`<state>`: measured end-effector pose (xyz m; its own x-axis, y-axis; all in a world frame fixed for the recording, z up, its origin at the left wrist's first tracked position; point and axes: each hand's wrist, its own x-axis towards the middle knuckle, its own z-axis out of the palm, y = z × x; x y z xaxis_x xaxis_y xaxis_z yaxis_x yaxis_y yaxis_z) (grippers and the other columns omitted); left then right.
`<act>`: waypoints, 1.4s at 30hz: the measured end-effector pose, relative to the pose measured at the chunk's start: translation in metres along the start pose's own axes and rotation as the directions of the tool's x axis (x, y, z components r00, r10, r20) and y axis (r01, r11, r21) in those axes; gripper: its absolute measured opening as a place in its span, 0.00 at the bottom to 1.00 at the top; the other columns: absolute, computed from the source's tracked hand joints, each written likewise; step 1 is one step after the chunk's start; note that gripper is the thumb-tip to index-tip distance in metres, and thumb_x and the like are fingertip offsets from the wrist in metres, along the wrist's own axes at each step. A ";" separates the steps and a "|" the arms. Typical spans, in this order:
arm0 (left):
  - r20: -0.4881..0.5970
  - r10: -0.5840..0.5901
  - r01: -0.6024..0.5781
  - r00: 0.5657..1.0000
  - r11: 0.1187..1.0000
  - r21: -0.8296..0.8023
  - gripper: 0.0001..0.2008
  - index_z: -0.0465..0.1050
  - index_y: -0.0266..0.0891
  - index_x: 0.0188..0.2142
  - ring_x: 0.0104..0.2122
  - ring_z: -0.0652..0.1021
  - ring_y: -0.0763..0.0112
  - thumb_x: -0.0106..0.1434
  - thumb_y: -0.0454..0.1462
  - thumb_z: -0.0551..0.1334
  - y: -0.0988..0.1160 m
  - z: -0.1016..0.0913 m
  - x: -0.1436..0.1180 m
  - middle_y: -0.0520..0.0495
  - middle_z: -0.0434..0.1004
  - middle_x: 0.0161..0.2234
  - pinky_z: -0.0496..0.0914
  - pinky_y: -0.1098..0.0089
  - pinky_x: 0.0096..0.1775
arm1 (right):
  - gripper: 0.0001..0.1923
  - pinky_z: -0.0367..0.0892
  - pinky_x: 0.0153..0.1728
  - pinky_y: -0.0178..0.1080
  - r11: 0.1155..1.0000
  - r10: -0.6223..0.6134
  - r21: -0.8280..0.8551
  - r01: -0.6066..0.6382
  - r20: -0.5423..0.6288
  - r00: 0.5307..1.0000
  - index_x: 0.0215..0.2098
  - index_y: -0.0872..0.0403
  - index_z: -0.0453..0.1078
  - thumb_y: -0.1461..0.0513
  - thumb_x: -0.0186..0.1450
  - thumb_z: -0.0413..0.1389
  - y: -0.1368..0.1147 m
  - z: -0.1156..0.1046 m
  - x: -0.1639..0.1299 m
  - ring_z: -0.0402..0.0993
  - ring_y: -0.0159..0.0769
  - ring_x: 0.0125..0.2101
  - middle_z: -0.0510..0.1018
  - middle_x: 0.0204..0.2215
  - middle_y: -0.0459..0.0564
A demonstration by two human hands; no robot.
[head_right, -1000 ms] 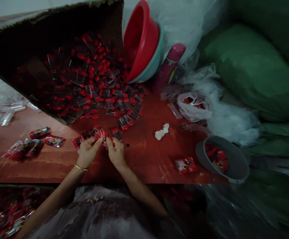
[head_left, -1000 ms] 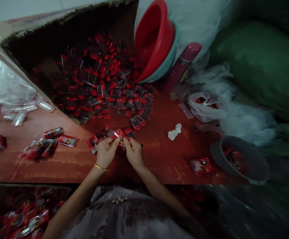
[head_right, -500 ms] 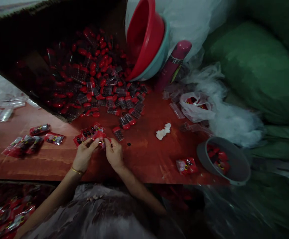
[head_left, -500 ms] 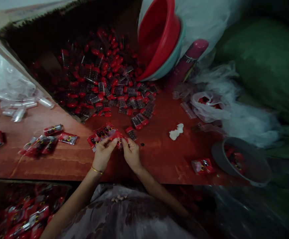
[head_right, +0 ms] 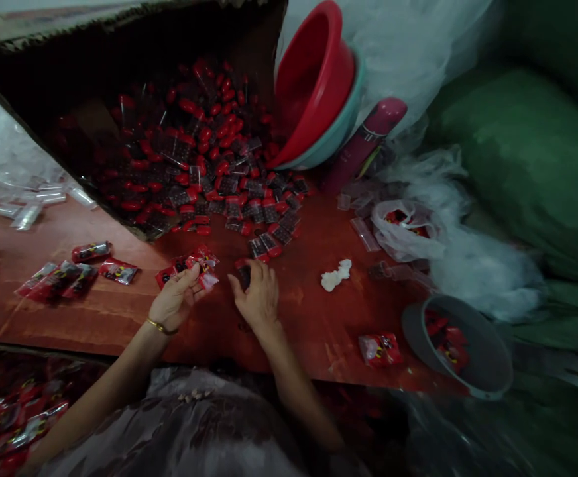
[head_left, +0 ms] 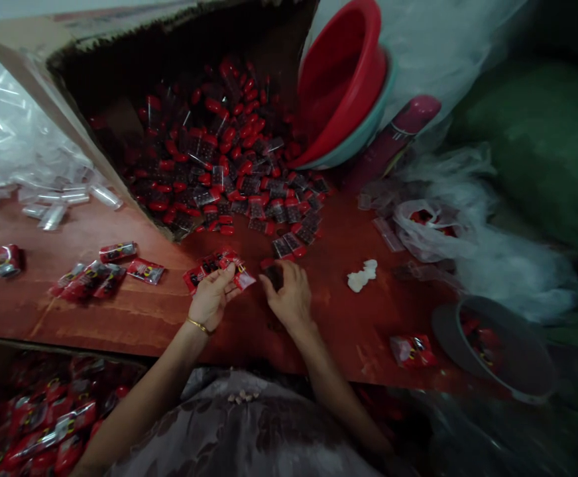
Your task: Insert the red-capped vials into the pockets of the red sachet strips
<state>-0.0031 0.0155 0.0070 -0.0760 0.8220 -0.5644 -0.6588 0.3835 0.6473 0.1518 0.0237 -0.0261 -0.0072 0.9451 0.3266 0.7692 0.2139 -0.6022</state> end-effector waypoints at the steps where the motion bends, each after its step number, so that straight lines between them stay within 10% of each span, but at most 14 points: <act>1: 0.004 -0.012 0.012 1.000 1.000 -0.006 0.19 0.68 0.37 0.25 0.24 0.75 0.75 0.37 0.42 0.73 0.001 0.000 0.000 0.54 0.74 0.22 0.70 0.71 0.32 | 0.25 0.61 0.42 0.47 0.992 -0.012 -0.124 0.017 0.035 0.999 0.47 0.58 0.66 0.49 0.60 0.52 0.004 0.000 0.001 0.66 0.48 0.42 0.72 0.44 0.61; 6: 0.020 -0.070 0.070 0.997 0.998 0.007 0.18 0.70 0.38 0.27 0.26 0.76 0.72 0.40 0.44 0.72 0.004 -0.001 -0.003 0.53 0.76 0.23 0.70 0.68 0.35 | 0.17 0.62 0.40 0.49 0.953 -0.003 -0.299 0.057 0.179 0.984 0.48 0.58 0.66 0.59 0.63 0.48 0.017 0.003 -0.002 0.67 0.49 0.40 0.73 0.43 0.62; 10: 0.011 -0.068 0.068 0.998 0.997 0.026 0.20 0.70 0.38 0.27 0.27 0.76 0.72 0.38 0.44 0.72 0.005 0.000 -0.004 0.52 0.76 0.24 0.69 0.69 0.34 | 0.14 0.67 0.34 0.42 0.991 0.005 0.127 -0.030 0.195 0.981 0.42 0.56 0.68 0.59 0.63 0.47 0.019 -0.010 -0.011 0.72 0.39 0.32 0.77 0.34 0.55; 14: -0.015 0.015 -0.014 1.000 0.998 0.055 0.20 0.68 0.36 0.22 0.25 0.75 0.74 0.34 0.44 0.73 0.001 0.003 -0.004 0.52 0.75 0.23 0.69 0.71 0.32 | 0.14 0.61 0.16 0.31 0.686 0.077 0.596 -0.418 0.511 0.856 0.37 0.54 0.68 0.53 0.62 0.49 0.010 -0.036 -0.026 0.64 0.26 0.14 0.73 0.21 0.44; 19: 0.039 0.089 -0.093 0.995 0.989 0.115 0.19 0.69 0.34 0.21 0.24 0.73 0.76 0.35 0.45 0.73 -0.006 0.010 -0.008 0.51 0.75 0.23 0.68 0.72 0.30 | 0.13 0.55 0.11 0.27 0.471 0.047 0.656 -0.590 0.649 0.759 0.35 0.55 0.68 0.54 0.57 0.54 -0.003 -0.047 -0.032 0.61 0.22 0.11 0.70 0.17 0.41; 31: 0.056 0.134 -0.139 0.989 0.984 0.113 0.19 0.73 0.35 0.25 0.23 0.74 0.78 0.35 0.43 0.73 -0.008 0.010 -0.014 0.53 0.76 0.24 0.68 0.75 0.28 | 0.13 0.54 0.12 0.26 0.483 0.136 0.675 -0.557 0.571 0.810 0.33 0.55 0.68 0.53 0.58 0.54 -0.011 -0.035 -0.030 0.60 0.22 0.12 0.68 0.16 0.40; 42: 0.109 0.163 -0.174 0.981 0.980 0.097 0.20 0.72 0.34 0.30 0.23 0.73 0.80 0.36 0.37 0.74 -0.019 0.014 -0.019 0.52 0.77 0.25 0.64 0.80 0.24 | 0.11 0.59 0.17 0.28 0.670 0.068 0.646 -0.367 0.438 0.896 0.33 0.54 0.66 0.54 0.62 0.50 -0.017 -0.029 -0.034 0.60 0.24 0.16 0.66 0.19 0.41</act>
<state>0.0211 -0.0015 0.0130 -0.1000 0.9145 -0.3920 -0.5598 0.2740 0.7820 0.1568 -0.0190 -0.0059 -0.2341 0.9699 -0.0675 0.1052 -0.0437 -0.9935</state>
